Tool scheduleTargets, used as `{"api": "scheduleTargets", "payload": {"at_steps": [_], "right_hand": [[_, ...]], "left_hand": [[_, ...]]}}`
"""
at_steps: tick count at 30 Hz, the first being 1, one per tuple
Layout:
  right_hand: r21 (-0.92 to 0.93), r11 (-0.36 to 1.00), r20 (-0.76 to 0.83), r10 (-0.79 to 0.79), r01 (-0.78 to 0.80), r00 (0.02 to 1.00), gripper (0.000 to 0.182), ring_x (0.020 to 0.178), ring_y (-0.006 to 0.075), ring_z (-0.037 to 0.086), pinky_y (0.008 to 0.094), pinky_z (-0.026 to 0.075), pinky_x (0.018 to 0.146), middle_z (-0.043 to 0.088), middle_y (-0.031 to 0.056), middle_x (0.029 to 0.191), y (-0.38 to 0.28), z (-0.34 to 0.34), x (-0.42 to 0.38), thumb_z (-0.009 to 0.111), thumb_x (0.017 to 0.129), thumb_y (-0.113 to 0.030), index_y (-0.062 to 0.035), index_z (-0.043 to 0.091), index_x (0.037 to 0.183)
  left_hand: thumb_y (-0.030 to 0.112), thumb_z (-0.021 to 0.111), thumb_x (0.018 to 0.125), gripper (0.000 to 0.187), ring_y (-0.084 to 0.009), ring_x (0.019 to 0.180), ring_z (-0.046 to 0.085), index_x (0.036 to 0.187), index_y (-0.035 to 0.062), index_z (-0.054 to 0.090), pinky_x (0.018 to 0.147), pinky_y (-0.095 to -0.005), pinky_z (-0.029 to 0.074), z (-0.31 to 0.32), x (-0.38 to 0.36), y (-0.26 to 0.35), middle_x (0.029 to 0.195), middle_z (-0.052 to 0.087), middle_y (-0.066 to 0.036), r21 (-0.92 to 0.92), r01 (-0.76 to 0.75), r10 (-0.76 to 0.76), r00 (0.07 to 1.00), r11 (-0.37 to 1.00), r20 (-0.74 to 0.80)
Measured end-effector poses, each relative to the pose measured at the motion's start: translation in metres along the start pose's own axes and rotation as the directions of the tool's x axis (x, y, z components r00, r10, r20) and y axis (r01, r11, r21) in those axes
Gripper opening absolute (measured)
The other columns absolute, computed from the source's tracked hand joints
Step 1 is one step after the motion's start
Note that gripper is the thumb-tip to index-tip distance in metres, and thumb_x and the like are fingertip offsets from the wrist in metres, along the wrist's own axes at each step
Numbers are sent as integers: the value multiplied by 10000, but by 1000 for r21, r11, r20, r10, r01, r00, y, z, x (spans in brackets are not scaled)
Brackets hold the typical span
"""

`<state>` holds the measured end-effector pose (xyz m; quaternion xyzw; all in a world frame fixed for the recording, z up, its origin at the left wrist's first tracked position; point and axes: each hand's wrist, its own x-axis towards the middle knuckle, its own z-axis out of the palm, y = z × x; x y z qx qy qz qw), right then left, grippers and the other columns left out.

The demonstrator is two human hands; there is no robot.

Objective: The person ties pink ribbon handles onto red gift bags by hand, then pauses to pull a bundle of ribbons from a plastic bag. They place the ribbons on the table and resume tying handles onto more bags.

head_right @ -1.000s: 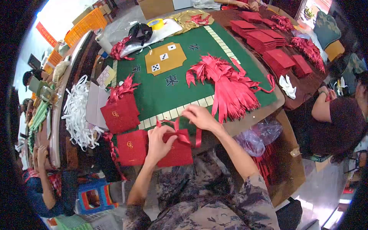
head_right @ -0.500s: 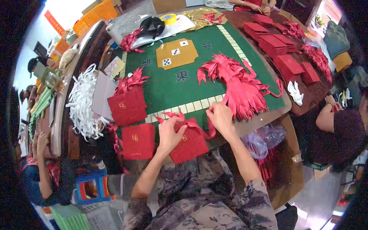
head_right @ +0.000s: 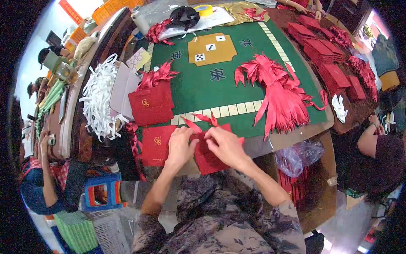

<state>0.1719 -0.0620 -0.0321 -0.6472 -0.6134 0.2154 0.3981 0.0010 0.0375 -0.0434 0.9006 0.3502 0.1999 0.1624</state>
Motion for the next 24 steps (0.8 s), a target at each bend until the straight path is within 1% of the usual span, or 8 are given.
{"api": "scheduleTargets", "payload": {"at_steps": [5, 13, 15, 16, 17, 19, 20, 24], "right_hand": [[-134, 991, -49, 20, -26, 999, 131, 860, 324, 632, 406, 500, 731, 625, 116, 893, 11, 28, -4, 666, 857, -106, -49, 637, 972], [-36, 999, -152, -3, -2, 988, 85, 858, 306, 632, 394, 501, 739, 604, 114, 878, 12, 30, -11, 636, 864, -18, -26, 640, 949], [15, 1000, -174, 2, 1, 985, 90, 857, 301, 634, 387, 502, 741, 603, 114, 873, 12, 29, -14, 632, 863, 0, -20, 637, 950], [38, 999, -190, 2, 5, 982, 96, 855, 297, 633, 379, 501, 741, 610, 113, 880, 10, 26, -15, 636, 860, 6, -17, 638, 953], [61, 998, -207, 4, 8, 978, 101, 854, 293, 633, 370, 501, 741, 617, 112, 887, 8, 24, -16, 639, 858, 13, -14, 639, 956], [68, 998, -213, 1, 13, 977, 104, 853, 290, 634, 367, 501, 746, 626, 112, 890, 5, 21, -18, 654, 855, -2, -16, 647, 957], [72, 997, -218, -7, 23, 976, 108, 852, 286, 636, 364, 500, 751, 634, 112, 893, 4, 19, -19, 668, 852, -17, -18, 656, 959], [42, 999, -193, 17, -9, 981, 117, 845, 275, 641, 363, 499, 756, 655, 102, 885, 2, 17, -18, 706, 839, -62, -26, 678, 946]], "left_hand": [[82, 740, 751, 225, -333, 866, 583, 943, 66, 624, 756, -445, 460, 1, 2, 0, 884, 616, -119, -16, -33, 33, 999, 999, 1], [61, 673, 811, 136, -340, 847, 588, 917, 53, 589, 739, -450, 454, -5, 10, -8, 795, 627, -117, -174, -48, 67, 992, 983, 104], [63, 628, 870, 94, -287, 817, 607, 956, 41, 597, 743, -391, 477, -9, 12, -10, 768, 617, -122, -375, 118, -27, 971, 919, 238], [75, 603, 920, 92, -176, 811, 599, 995, 21, 604, 747, -316, 480, -9, 12, -12, 798, 617, -84, -473, 199, -66, 957, 858, 283], [75, 603, 920, 92, -176, 811, 599, 995, 21, 604, 747, -316, 480, -9, 11, -14, 798, 617, -84, -473, 202, -66, 955, 858, 289], [70, 587, 952, 95, -85, 842, 549, 1018, 3, 601, 755, -260, 463, -7, 12, -19, 856, 614, -30, -582, 346, -107, 908, 736, 406], [45, 565, 968, 85, -65, 864, 551, 1022, -13, 593, 763, -251, 466, 0, 10, -25, 917, 619, -4, -608, 355, -98, 905, 710, 414], [26, 562, 966, 85, -59, 884, 560, 1037, -11, 592, 778, -245, 469, -1, 11, -22, 925, 624, -8, -600, 365, -91, 895, 712, 437]]}}
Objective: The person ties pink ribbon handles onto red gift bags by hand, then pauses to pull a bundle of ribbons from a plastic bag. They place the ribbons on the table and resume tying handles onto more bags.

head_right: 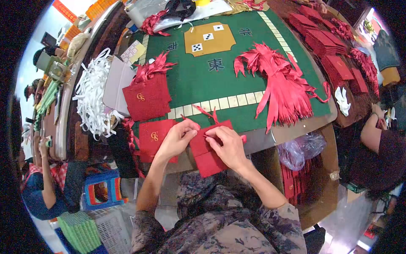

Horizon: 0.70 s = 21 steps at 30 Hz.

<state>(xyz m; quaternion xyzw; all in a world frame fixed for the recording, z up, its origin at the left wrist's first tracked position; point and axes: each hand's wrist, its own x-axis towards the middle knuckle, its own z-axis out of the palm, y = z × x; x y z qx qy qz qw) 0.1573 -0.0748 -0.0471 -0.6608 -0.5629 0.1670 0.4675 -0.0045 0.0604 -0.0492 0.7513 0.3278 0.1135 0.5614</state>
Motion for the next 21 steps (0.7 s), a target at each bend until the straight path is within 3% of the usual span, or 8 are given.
{"api": "scheduleTargets", "payload": {"at_steps": [3, 5, 9, 11, 12, 15, 17, 21], "right_hand": [[2, 1000, 13, 3, -3, 1000, 127, 842, 268, 648, 363, 497, 763, 669, 91, 868, -2, 1, 2, 730, 827, -98, -34, 691, 929], [-19, 999, -1, -48, 48, 999, 126, 841, 288, 637, 395, 482, 743, 645, 92, 847, -1, 3, 3, 712, 831, -132, -55, 662, 917], [-26, 999, -6, -44, 44, 999, 116, 835, 288, 635, 399, 481, 743, 642, 91, 846, -1, 4, 5, 707, 828, -125, -56, 661, 909], [-30, 999, 7, -43, 43, 999, 107, 829, 290, 629, 403, 480, 744, 636, 91, 848, 0, 4, 7, 704, 819, -115, -59, 656, 896], [-31, 999, 6, -42, 42, 999, 107, 829, 290, 629, 403, 480, 744, 636, 91, 848, 0, 3, 8, 704, 819, -115, -59, 656, 896], [-81, 992, 11, -93, 94, 996, 104, 813, 299, 618, 413, 475, 737, 622, 93, 836, 0, 4, 11, 699, 801, -93, -58, 645, 883], [-185, 964, 39, -186, 190, 982, 118, 804, 306, 612, 422, 472, 729, 610, 94, 822, 1, 6, 12, 698, 778, -79, -56, 631, 872], [-245, 955, 14, -167, 166, 986, 142, 776, 320, 598, 425, 460, 684, 604, 100, 814, -1, 12, 11, 719, 760, -78, -65, 633, 871]], "left_hand": [[29, 568, 965, 91, -61, 886, 571, 1041, -10, 596, 783, -250, 476, 1, -1, 5, 924, 631, -8, 11, 4, -4, 1000, 1000, -14], [83, 591, 922, 122, -232, 805, 680, 999, -11, 607, 748, -356, 515, 2, -2, 8, 854, 686, -148, 36, -76, 78, 993, 997, -85], [78, 597, 914, 122, -266, 839, 694, 993, -14, 611, 771, -374, 528, 2, -6, 25, 901, 692, -155, 90, -52, 61, 994, 995, -94], [62, 616, 927, 107, -115, 768, 631, 1012, -3, 620, 683, -293, 505, 3, -6, 24, 842, 675, -90, 189, -118, 142, 983, 975, -119], [62, 616, 927, 107, -115, 768, 631, 1012, -3, 620, 683, -293, 505, 4, -6, 24, 842, 675, -90, 188, -118, 142, 983, 975, -118], [77, 627, 912, 119, -187, 788, 661, 1007, 5, 633, 704, -329, 512, 6, -6, 26, 838, 683, -113, 178, -93, 118, 984, 980, -133], [88, 636, 892, 127, -256, 822, 668, 992, 10, 639, 727, -372, 515, 9, -6, 29, 825, 678, -132, 320, -113, 167, 975, 941, -149], [95, 641, 877, 135, -305, 839, 656, 987, 17, 643, 745, -404, 513, 12, -3, 25, 837, 676, -151, 309, -116, 166, 976, 944, -139]]}}
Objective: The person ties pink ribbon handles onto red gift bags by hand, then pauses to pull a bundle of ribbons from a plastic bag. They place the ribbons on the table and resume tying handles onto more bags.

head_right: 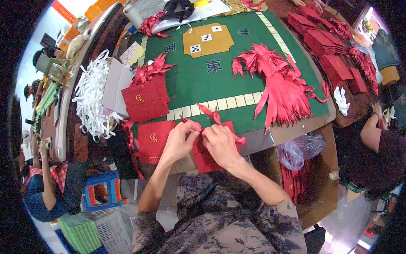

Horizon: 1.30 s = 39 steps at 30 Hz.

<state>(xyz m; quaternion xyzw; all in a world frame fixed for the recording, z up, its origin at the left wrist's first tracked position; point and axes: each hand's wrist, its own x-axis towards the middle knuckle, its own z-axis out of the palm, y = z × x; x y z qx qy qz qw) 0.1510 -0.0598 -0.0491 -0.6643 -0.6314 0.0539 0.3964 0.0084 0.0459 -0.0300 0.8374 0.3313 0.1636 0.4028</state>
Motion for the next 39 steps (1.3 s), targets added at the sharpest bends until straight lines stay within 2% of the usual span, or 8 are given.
{"api": "scheduleTargets", "payload": {"at_steps": [5, 8, 12, 19, 24, 28, 36, 39], "right_hand": [[311, 892, 156, 294, -329, 943, 114, 771, 311, 658, 416, 510, 698, 665, 129, 827, -1, -5, 4, 700, 799, -89, -26, 643, 874], [307, 882, 146, 327, -357, 934, 118, 768, 302, 677, 399, 528, 679, 684, 135, 834, -4, -6, 5, 700, 811, -100, -14, 646, 873], [107, 974, -23, 205, -202, 978, 148, 771, 308, 671, 412, 523, 675, 673, 131, 821, -2, 8, -1, 718, 786, -93, -19, 609, 854], [161, 936, 33, 312, -313, 950, 152, 744, 312, 673, 406, 525, 660, 679, 122, 804, -7, 2, 7, 722, 793, -88, -23, 601, 858], [422, 840, 127, 318, -342, 939, 124, 762, 305, 688, 400, 525, 641, 704, 126, 842, -3, -3, 7, 705, 837, -84, -24, 615, 898], [204, 964, 83, 157, -171, 984, 168, 771, 299, 661, 398, 506, 699, 675, 95, 817, 2, -4, 8, 737, 818, -126, -52, 635, 928], [215, 968, 42, 123, -129, 992, 115, 785, 281, 621, 388, 485, 692, 615, 109, 818, 10, -31, 28, 698, 857, -149, -39, 663, 852], [133, 984, 296, 78, -122, 952, 215, 770, 301, 630, 389, 486, 695, 630, 143, 816, 30, -34, 33, 659, 889, -237, -24, 686, 895]], "left_hand": [[70, 638, 871, 107, -294, 837, 659, 967, 22, 636, 738, -405, 515, 3, -1, -4, 857, 663, -145, 15, -32, 33, 998, 999, -51], [58, 638, 868, 103, -298, 844, 659, 966, 24, 631, 740, -406, 516, 5, -4, -1, 853, 655, -142, 19, -38, 40, 997, 999, -71], [45, 640, 862, 115, -299, 844, 653, 975, 27, 632, 744, -403, 518, 9, -4, -3, 857, 654, -141, 21, -46, 48, 995, 999, -82], [33, 644, 838, 160, -291, 845, 643, 998, 35, 632, 735, -398, 513, 10, -8, 8, 885, 667, -121, 47, -88, 93, 986, 995, -136], [42, 648, 843, 163, -287, 850, 636, 1004, 46, 624, 703, -378, 500, 3, -8, 1, 884, 683, -101, 9, -62, 63, 994, 998, -89], [52, 648, 849, 154, -283, 860, 635, 1001, 45, 622, 697, -379, 498, 2, -8, 0, 868, 684, -101, 1, -76, 76, 996, 997, -49], [66, 721, 795, 243, -249, 846, 624, 1026, 56, 643, 681, -370, 495, 8, -6, -6, 885, 675, -88, -54, -133, 131, 991, 990, -36], [20, 710, 778, 212, -308, 906, 603, 981, 31, 649, 799, -403, 499, 7, -9, 8, 955, 671, -115, -30, -140, 139, 990, 990, -28]]}}
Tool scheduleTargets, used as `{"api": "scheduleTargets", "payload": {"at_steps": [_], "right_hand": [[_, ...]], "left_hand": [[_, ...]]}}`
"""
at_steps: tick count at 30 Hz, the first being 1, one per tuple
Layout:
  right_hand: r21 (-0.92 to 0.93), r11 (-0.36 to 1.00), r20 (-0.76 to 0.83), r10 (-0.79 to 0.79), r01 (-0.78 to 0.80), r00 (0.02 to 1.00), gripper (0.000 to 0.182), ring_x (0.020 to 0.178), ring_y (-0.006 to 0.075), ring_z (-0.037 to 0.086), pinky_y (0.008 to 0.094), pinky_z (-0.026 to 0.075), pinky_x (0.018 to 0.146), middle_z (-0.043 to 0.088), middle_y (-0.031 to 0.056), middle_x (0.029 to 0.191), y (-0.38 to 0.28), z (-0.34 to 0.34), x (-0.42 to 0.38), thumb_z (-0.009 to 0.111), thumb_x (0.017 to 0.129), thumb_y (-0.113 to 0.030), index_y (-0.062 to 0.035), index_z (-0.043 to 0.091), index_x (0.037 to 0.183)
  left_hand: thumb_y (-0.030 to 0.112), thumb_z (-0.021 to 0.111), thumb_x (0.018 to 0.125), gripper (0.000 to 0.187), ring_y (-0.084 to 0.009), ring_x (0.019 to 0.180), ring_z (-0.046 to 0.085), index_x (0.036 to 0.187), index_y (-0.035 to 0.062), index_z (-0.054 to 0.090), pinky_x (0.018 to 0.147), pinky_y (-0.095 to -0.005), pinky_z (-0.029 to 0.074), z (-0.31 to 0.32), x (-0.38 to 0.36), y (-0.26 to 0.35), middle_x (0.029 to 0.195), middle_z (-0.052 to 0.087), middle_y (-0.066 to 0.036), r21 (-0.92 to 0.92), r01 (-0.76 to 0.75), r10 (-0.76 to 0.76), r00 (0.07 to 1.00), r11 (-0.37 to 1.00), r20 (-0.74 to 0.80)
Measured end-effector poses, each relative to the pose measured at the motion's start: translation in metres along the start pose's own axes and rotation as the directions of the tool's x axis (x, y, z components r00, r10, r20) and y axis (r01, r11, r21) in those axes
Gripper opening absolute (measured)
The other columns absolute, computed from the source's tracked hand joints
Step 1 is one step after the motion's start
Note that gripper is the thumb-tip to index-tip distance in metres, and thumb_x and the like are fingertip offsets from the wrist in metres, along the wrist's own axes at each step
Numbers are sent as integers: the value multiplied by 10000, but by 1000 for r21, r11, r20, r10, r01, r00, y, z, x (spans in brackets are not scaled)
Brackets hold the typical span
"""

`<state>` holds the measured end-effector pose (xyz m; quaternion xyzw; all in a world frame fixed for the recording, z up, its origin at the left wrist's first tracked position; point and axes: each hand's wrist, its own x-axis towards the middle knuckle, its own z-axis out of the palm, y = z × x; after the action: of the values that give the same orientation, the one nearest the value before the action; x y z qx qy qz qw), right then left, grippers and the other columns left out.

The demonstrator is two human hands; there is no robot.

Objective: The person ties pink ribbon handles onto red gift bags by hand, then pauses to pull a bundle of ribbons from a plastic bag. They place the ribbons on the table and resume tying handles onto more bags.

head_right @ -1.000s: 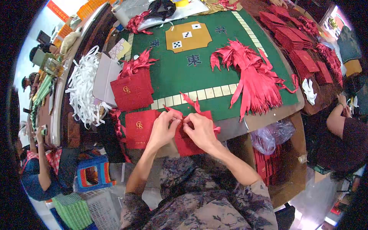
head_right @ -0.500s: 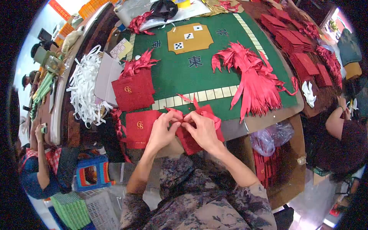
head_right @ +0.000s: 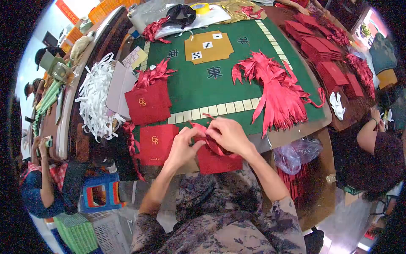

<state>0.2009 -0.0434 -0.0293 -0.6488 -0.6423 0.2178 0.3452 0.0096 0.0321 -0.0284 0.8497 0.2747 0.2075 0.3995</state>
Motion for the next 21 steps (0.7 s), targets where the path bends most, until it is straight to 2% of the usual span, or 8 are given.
{"api": "scheduleTargets", "payload": {"at_steps": [1, 4, 5, 8, 11, 17, 19, 21], "right_hand": [[-1, 1000, -5, 2, -2, 1000, 215, 770, 301, 630, 389, 486, 695, 630, 143, 816, 8, 0, 2, 659, 889, -237, -24, 686, 895], [144, 982, 333, 68, -122, 941, 256, 672, 285, 641, 401, 475, 654, 661, 181, 723, 17, -10, 14, 662, 865, -263, -19, 729, 906], [145, 982, 329, 68, -122, 942, 256, 672, 285, 641, 401, 475, 654, 661, 181, 723, 21, -11, 17, 662, 865, -263, -19, 729, 906], [255, 952, 435, 44, -170, 899, 265, 625, 111, 565, 317, 463, 638, 662, 81, 681, 31, -11, 23, 680, 867, -268, -14, 744, 909], [364, 898, 483, 46, -248, 874, 223, 639, 80, 559, 285, 459, 640, 685, 23, 711, 36, -11, 26, 700, 853, -225, -8, 747, 875], [472, 799, 353, 216, -373, 910, 161, 629, 59, 558, 249, 446, 614, 676, -6, 698, 47, 18, 21, 732, 822, -178, -19, 752, 826], [401, 819, 294, 308, -409, 905, 162, 609, 55, 547, 247, 433, 584, 656, -17, 671, 35, 11, 23, 726, 828, -177, -18, 748, 806], [576, 703, 172, 395, -417, 903, 171, 606, 58, 548, 260, 431, 573, 647, -24, 657, 43, 11, 31, 716, 836, -186, -20, 746, 807]], "left_hand": [[20, 710, 778, 212, -308, 906, 603, 981, 31, 649, 799, -403, 499, 2, 0, 0, 955, 671, -115, 0, -5, 5, 1000, 1000, 3], [9, 706, 777, 188, -320, 888, 589, 958, 35, 660, 779, -410, 496, 9, -1, -3, 946, 645, -114, 90, -146, 154, 984, 985, -84], [6, 703, 777, 179, -326, 883, 585, 948, 36, 662, 772, -414, 495, 11, 0, -3, 933, 631, -115, 117, -192, 204, 974, 974, -102], [-1, 697, 778, 166, -331, 880, 582, 936, 37, 664, 768, -418, 494, 12, 0, 3, 915, 615, -117, 163, -247, 267, 957, 955, -115], [-4, 710, 771, 156, -318, 843, 587, 916, 42, 672, 747, -404, 488, 14, 3, 5, 890, 623, -111, 185, -268, 295, 946, 945, -132], [-22, 713, 764, 151, -299, 807, 595, 892, 43, 668, 711, -379, 478, 12, 9, 2, 873, 633, -108, 103, -235, 249, 955, 966, -160], [2, 730, 761, 159, -286, 830, 611, 899, 51, 668, 710, -376, 481, 9, 11, -4, 877, 640, -105, 58, -156, 161, 983, 986, -89], [23, 738, 762, 168, -278, 841, 614, 912, 59, 673, 711, -371, 484, 13, 7, -3, 893, 646, -96, 92, -141, 147, 987, 986, -70]]}}
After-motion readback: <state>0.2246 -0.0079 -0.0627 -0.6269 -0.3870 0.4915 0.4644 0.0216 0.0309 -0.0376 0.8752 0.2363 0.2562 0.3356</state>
